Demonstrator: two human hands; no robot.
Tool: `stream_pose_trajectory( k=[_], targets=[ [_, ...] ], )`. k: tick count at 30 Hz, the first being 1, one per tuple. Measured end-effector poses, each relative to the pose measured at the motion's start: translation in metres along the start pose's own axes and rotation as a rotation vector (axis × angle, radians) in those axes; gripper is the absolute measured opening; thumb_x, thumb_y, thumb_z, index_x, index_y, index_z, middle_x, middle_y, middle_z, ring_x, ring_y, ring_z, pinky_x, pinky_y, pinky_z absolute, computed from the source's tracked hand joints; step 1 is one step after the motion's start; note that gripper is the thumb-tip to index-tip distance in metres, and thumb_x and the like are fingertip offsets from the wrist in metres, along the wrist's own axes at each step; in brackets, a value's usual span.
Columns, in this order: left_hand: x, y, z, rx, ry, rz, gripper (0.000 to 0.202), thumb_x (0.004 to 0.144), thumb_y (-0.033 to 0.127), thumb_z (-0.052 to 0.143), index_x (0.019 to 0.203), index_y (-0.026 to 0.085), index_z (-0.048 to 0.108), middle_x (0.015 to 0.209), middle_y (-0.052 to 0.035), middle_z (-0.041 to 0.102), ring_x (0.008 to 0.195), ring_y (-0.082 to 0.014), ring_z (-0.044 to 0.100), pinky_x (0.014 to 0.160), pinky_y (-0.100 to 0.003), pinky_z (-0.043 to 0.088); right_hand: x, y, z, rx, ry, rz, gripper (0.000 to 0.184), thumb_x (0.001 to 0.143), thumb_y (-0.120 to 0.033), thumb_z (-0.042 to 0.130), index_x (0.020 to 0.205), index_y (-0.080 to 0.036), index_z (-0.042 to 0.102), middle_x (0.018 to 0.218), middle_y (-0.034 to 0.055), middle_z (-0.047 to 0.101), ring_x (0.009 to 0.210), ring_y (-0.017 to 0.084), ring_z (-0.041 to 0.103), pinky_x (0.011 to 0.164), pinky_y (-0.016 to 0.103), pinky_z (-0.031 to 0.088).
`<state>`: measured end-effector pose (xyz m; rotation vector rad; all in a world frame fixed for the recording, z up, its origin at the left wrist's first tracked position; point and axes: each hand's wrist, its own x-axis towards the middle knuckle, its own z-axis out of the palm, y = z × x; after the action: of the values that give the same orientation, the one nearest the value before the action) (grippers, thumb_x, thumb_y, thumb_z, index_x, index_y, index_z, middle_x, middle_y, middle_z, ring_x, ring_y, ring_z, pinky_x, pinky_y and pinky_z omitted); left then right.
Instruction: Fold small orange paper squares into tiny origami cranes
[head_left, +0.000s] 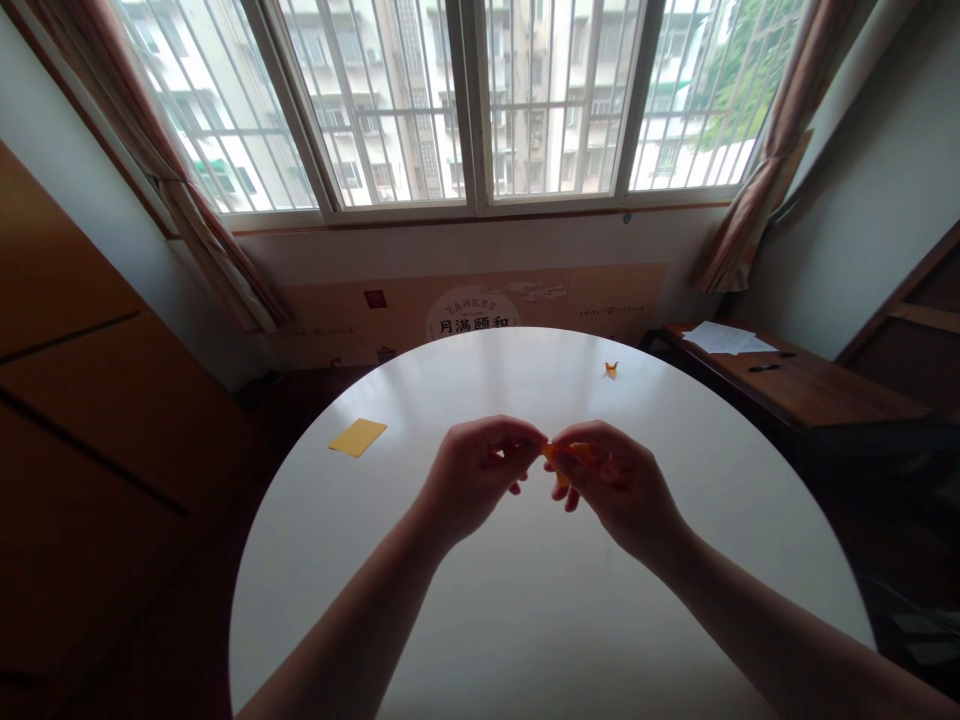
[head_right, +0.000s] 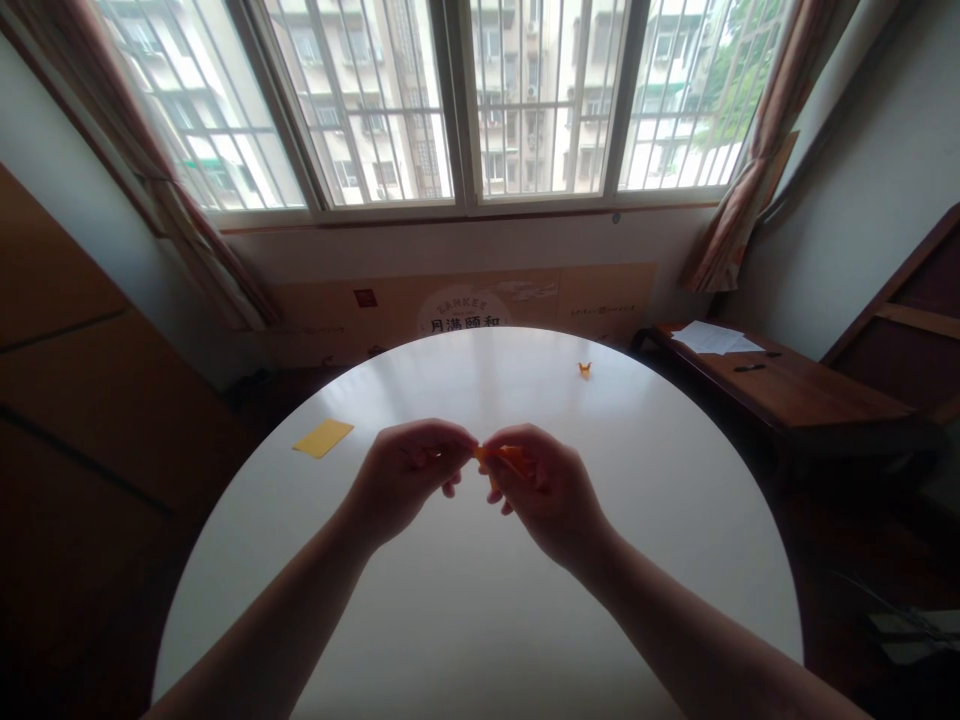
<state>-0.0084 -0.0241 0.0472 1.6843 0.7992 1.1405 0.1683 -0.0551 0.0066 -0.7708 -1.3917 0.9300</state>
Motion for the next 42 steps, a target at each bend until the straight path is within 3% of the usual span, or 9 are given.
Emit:
stream_pose_trajectory(
  k=[5,8,20,36,42],
  targets=[
    [0.0,-0.003,0.003,-0.186,0.016,-0.064,0.018,0.078,0.024,0.075,0.093,0.015,0.075,0.071,-0.0023,0.073,0.049,-0.0097,0.059,0.045,-0.02,0.052,-0.001,-0.003,0.004,0.047,0.069,0.007,0.018,0.088,-0.035,0.073,0.097,-0.021,0.065,0.076,0.0029,0.074,0.055,0.017,0.069,0.042,0.025,0.056],
    [0.001,-0.004,0.005,-0.212,0.005,-0.136,0.019,0.078,0.031,0.077,0.089,0.015,0.076,0.07,-0.0034,0.073,0.049,-0.0104,0.059,0.043,-0.02,0.05,-0.002,-0.004,0.005,0.067,0.101,0.008,0.018,0.087,-0.034,0.073,0.098,-0.021,0.065,0.076,0.0025,0.074,0.055,0.017,0.07,0.042,0.025,0.057],
    [-0.001,-0.001,0.007,-0.103,-0.048,-0.124,0.016,0.083,0.03,0.072,0.085,0.014,0.077,0.069,-0.0037,0.071,0.054,-0.0107,0.058,0.041,-0.017,0.049,-0.003,-0.003,0.004,0.105,0.097,-0.015,0.011,0.089,-0.026,0.071,0.098,-0.023,0.066,0.078,0.0004,0.074,0.053,0.015,0.069,0.04,0.024,0.056],
    [-0.006,0.008,0.018,0.086,0.096,-0.111,0.022,0.086,0.03,0.063,0.08,0.012,0.075,0.058,0.0002,0.065,0.044,-0.0074,0.054,0.04,-0.015,0.046,-0.007,0.002,0.004,0.018,0.093,-0.026,0.013,0.089,-0.023,0.07,0.101,-0.022,0.067,0.081,0.0014,0.074,0.058,0.015,0.071,0.047,0.024,0.059],
    [-0.004,0.006,0.013,0.148,0.156,-0.071,0.02,0.086,0.028,0.063,0.075,0.013,0.072,0.055,0.002,0.062,0.044,-0.0073,0.054,0.04,-0.014,0.046,-0.006,0.002,0.005,0.046,0.092,0.0,0.013,0.088,-0.021,0.071,0.1,-0.022,0.068,0.081,0.0011,0.075,0.057,0.014,0.07,0.044,0.023,0.057]
  ],
)
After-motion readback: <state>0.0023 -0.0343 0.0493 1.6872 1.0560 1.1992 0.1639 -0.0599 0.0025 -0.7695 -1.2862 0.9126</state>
